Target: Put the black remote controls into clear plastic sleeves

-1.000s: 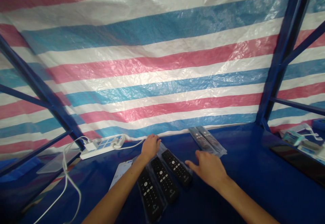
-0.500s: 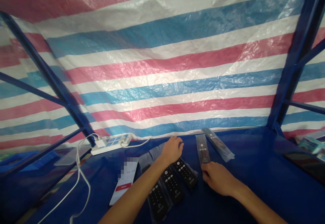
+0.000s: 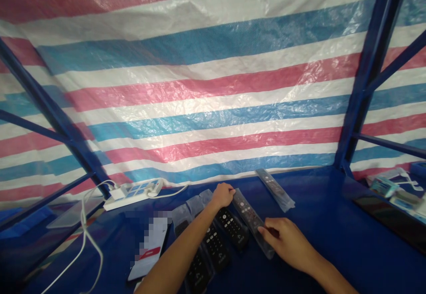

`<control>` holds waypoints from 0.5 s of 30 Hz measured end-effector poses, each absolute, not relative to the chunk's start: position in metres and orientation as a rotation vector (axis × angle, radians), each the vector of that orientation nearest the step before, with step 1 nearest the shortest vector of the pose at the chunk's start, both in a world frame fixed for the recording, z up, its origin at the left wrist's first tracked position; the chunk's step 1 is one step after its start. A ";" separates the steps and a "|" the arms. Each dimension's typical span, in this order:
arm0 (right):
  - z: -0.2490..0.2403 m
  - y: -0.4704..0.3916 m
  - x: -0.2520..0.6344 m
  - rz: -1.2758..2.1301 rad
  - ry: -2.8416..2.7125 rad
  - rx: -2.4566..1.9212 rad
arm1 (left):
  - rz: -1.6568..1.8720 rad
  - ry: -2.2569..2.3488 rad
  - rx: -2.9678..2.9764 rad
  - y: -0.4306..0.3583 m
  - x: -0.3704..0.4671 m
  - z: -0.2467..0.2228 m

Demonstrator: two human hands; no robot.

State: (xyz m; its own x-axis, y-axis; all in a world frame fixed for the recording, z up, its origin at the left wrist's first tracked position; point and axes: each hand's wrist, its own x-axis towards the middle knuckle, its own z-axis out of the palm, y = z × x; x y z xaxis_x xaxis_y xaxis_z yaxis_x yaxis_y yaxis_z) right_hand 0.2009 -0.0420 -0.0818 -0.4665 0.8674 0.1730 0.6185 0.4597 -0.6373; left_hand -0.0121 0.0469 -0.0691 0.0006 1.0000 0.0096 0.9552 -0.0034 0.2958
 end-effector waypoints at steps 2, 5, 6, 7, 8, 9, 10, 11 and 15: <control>-0.082 -0.040 0.202 0.656 -2.216 -1.271 | 0.341 2.070 2.041 0.050 -0.012 -0.071; -0.083 -0.039 0.204 0.617 -2.225 -1.286 | 0.366 2.096 2.015 0.050 -0.010 -0.073; -0.083 -0.039 0.204 0.605 -2.225 -1.290 | 0.375 2.103 2.012 0.050 -0.010 -0.073; -0.083 -0.039 0.205 0.594 -2.225 -1.294 | 0.384 2.109 2.011 0.049 -0.010 -0.073; -0.082 -0.039 0.205 0.584 -2.224 -1.297 | 0.394 2.112 2.011 0.048 -0.009 -0.073; -0.082 -0.039 0.205 0.577 -2.225 -1.300 | 0.403 2.112 2.011 0.048 -0.009 -0.074; -0.082 -0.038 0.206 0.572 -2.225 -1.300 | 0.409 2.109 2.009 0.048 -0.009 -0.074; -0.082 -0.038 0.206 0.569 -2.224 -1.300 | 0.411 2.103 2.006 0.049 -0.010 -0.074; -0.081 -0.039 0.206 0.575 -2.211 -1.299 | 0.404 2.069 1.994 0.053 -0.012 -0.074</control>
